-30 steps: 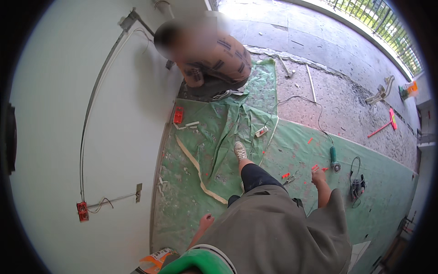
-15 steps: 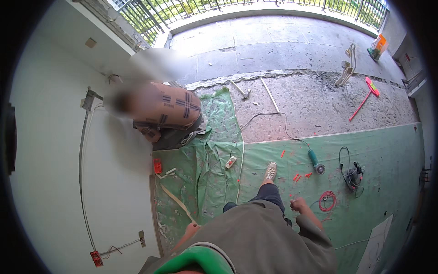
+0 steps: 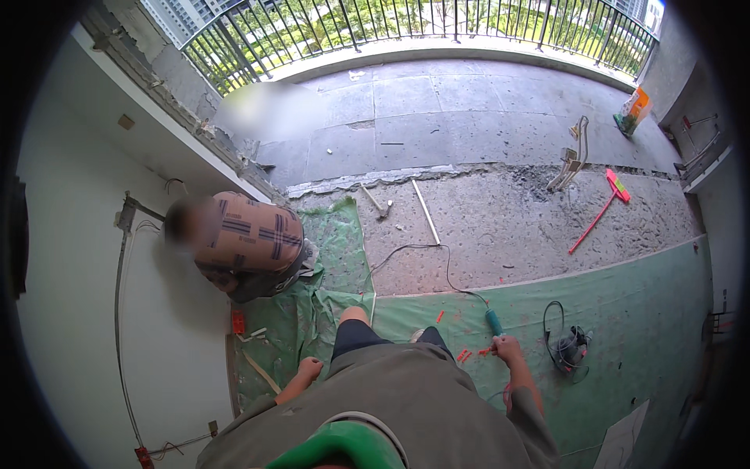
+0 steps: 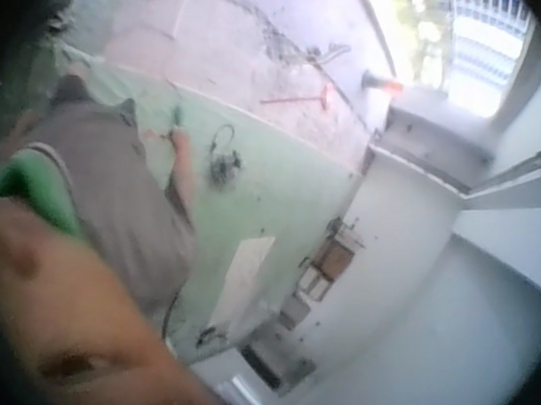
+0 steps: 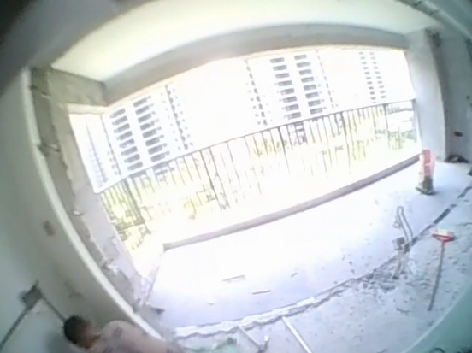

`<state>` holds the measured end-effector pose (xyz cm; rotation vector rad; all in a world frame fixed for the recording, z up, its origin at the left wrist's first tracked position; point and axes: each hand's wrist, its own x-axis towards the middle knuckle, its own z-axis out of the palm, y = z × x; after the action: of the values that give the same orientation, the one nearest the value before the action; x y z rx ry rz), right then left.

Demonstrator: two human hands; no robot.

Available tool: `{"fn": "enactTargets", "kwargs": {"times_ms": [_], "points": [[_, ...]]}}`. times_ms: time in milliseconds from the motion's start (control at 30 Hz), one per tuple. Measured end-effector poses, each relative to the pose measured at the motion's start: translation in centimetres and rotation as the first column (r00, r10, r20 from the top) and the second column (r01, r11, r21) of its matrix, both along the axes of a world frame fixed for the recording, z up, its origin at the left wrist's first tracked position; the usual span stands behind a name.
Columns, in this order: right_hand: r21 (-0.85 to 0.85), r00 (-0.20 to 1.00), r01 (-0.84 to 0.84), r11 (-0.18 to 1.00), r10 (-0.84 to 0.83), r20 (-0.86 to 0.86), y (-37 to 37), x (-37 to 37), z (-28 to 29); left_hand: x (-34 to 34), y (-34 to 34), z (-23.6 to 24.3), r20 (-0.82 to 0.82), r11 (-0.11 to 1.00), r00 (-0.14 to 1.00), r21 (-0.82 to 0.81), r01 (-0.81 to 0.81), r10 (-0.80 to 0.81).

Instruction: Preparing a concrete floor channel and installing electrical components using an angle grinder and a hammer.

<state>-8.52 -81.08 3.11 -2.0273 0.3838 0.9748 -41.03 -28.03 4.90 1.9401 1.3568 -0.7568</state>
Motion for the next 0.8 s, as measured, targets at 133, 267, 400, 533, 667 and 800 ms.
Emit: {"fn": "enactTargets", "kwargs": {"times_ms": [133,267,400,533,667,800], "points": [[-0.075,0.992,-0.079,0.994,0.086,0.091,2.0,0.1,1.3,4.1,1.0,-3.0,-0.039,0.981,0.986,-0.115,0.154,-0.160],[-0.121,0.999,-0.035,0.992,0.031,-0.033,-0.6,-2.6,-1.6,9.9,5.3,-8.1,0.011,0.880,0.881,-0.056,0.472,-0.472],[-0.392,0.906,-0.422,0.817,0.382,-0.181,-2.9,-5.4,-5.1,23.0,13.1,-10.9,-0.187,0.735,0.714,-0.075,0.674,-0.674],[-0.464,0.618,-0.746,0.478,0.757,-0.212,1.5,-4.1,-7.0,43.4,19.5,-9.5,-0.050,0.859,0.858,-0.063,0.507,-0.511],[-0.343,0.948,-0.315,0.885,0.276,-0.159,10.3,5.2,-6.4,65.6,22.7,-7.6,0.159,0.864,0.854,-0.018,0.504,-0.495],[-0.248,0.991,0.023,0.969,-0.055,-0.122,17.8,15.9,-3.4,85.3,21.8,-4.9,0.396,0.703,0.596,0.224,0.675,-0.698]]}}
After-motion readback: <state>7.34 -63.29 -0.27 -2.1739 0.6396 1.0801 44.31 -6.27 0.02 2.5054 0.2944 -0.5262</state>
